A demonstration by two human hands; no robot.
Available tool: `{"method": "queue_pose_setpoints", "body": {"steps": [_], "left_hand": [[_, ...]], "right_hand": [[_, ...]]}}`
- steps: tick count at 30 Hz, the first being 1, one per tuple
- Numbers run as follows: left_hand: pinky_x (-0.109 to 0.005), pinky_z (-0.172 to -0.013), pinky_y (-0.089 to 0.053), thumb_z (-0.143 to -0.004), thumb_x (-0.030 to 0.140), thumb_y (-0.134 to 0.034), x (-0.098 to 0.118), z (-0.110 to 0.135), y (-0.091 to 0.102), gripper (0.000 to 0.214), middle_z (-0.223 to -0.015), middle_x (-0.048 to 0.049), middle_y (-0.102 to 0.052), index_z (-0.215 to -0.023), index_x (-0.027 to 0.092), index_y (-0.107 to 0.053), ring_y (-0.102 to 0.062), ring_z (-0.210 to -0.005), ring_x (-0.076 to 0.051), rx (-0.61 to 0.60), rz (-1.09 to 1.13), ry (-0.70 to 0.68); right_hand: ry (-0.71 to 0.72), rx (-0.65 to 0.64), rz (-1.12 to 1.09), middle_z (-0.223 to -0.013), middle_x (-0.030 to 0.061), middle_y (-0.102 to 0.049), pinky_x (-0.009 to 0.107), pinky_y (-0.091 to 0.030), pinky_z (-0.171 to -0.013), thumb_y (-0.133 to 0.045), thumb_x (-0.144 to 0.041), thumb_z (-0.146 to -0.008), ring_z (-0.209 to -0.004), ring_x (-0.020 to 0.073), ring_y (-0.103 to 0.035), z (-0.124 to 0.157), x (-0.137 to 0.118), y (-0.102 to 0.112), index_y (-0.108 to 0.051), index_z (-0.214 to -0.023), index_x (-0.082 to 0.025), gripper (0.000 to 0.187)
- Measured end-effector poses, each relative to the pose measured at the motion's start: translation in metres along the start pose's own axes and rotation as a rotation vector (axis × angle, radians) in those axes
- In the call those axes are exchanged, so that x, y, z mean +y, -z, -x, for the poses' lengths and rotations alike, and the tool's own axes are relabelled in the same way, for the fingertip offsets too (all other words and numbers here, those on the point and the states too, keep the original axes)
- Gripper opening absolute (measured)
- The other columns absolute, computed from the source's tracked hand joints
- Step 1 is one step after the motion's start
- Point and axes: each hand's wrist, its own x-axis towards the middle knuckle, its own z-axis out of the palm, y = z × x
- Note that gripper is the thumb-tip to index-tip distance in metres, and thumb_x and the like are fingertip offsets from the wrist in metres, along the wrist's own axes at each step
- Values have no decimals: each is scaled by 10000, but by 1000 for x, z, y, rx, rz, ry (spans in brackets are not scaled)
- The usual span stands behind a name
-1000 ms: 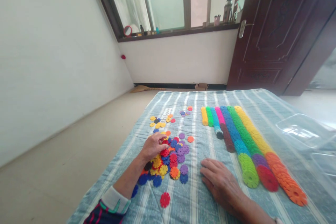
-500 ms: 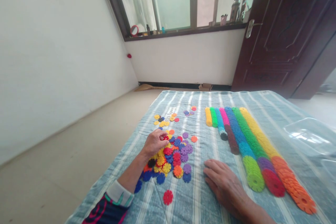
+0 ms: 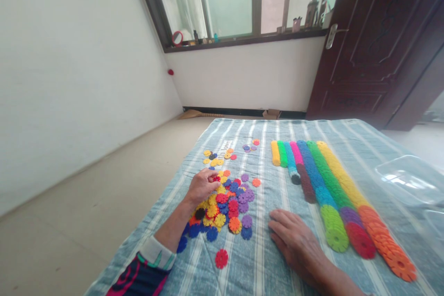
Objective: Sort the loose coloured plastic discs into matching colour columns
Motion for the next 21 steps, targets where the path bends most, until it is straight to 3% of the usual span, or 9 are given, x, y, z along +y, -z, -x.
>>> {"method": "queue_pose_setpoints", "body": {"steps": [8, 15, 21], "left_hand": [[-250, -680, -491, -649, 236, -659, -4, -1, -4, 254, -782, 10, -614, -884, 167, -727, -588, -680, -128, -3, 7, -37], [-262, -730, -500, -662, 207, -648, 4, 1, -6, 245, -835, -12, -639, -893, 168, -719, -611, -723, -138, -12, 23, -147], [-273, -739, -510, -653, 202, -661, 9, 3, -6, 259, -856, -16, -643, -904, 178, -722, -620, -730, -147, -38, 14, -157]], "right_hand": [[11, 13, -4, -1086, 73, -678, 392, -521, -890, -492, -117, -897, -1040, 245, -632, -1, 0, 1, -602, -992, -211, 174], [2, 4, -10, -1096, 68, -678, 387, -515, -898, -508, -109, -885, -1047, 243, -628, -1, 0, 0, -602, -985, -218, 175], [-9, -2, -11, -1093, 69, -674, 384, -518, -886, -508, -110, -887, -1048, 238, -624, 0, 1, -1, -605, -962, -218, 163]]}}
